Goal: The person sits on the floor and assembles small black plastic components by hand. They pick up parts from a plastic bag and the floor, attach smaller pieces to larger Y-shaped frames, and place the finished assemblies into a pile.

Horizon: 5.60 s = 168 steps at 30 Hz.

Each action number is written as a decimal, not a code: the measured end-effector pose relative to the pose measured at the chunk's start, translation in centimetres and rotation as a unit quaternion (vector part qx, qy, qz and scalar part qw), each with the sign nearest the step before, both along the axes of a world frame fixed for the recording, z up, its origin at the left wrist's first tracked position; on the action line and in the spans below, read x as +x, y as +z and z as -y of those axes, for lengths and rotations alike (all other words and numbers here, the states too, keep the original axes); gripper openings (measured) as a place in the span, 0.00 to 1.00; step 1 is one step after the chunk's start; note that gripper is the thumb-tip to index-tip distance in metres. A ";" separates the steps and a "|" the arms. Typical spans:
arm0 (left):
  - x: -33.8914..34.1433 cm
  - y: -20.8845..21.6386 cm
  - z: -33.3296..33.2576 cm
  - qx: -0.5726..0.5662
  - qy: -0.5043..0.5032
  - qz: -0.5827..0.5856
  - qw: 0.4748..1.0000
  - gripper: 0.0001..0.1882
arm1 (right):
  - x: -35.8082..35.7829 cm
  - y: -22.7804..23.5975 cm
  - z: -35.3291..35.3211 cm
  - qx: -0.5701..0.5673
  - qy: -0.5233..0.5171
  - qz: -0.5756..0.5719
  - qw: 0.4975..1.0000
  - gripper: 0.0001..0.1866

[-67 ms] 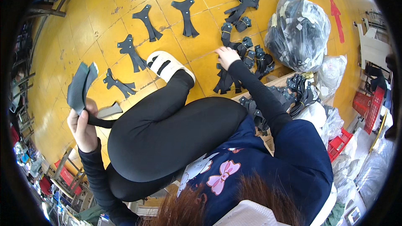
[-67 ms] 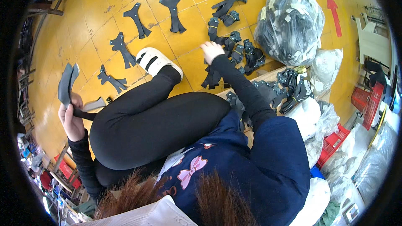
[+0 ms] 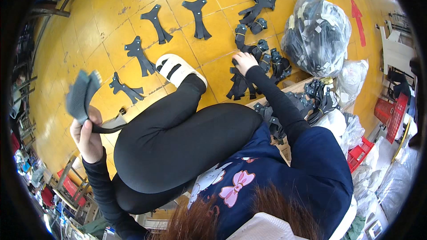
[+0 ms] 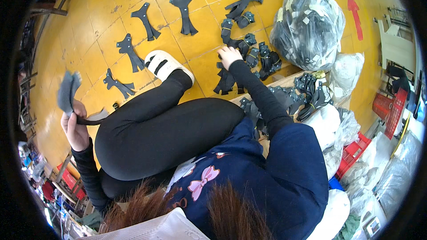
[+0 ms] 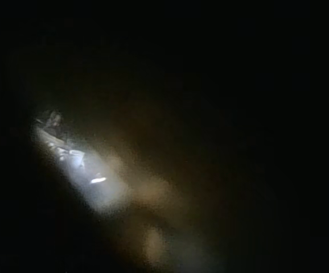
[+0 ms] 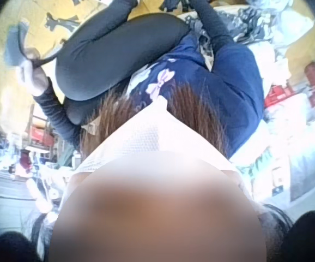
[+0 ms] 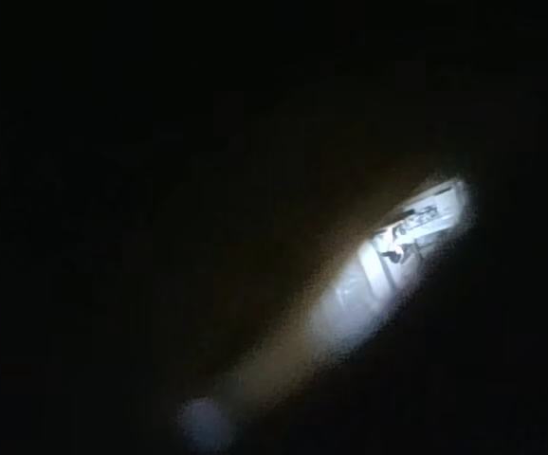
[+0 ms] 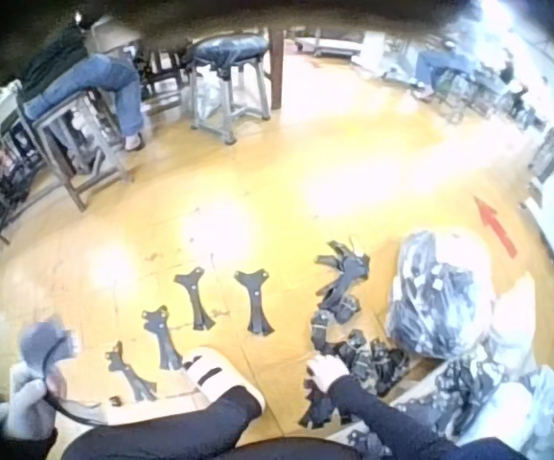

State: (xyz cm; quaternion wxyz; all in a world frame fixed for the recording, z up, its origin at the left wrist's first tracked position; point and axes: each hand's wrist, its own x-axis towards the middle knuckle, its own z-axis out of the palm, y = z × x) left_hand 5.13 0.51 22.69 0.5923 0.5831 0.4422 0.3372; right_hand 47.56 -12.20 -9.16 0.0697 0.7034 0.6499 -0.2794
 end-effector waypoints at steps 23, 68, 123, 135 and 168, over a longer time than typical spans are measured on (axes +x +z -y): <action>-0.1 2.1 0.7 -0.046 0.002 0.164 0.985 0.16 | 2.6 -5.1 1.4 -0.114 -0.195 0.066 0.972 0.40; 5.7 2.7 -0.8 0.011 -0.017 -0.078 0.997 0.08 | -14.0 33.7 -17.8 0.666 0.247 -0.339 0.616 0.15; 4.3 0.9 -2.7 -0.098 0.014 0.281 0.955 0.10 | -20.1 33.7 -17.1 0.401 0.039 -0.575 0.712 0.13; 3.2 0.7 -2.7 -0.002 -0.030 0.203 0.979 0.17 | -20.6 30.1 -15.4 0.086 -0.062 -0.719 0.687 0.05; 2.5 3.0 -2.4 0.033 0.139 0.215 0.966 0.15 | -21.8 32.6 -11.3 0.277 0.078 -0.572 0.768 0.57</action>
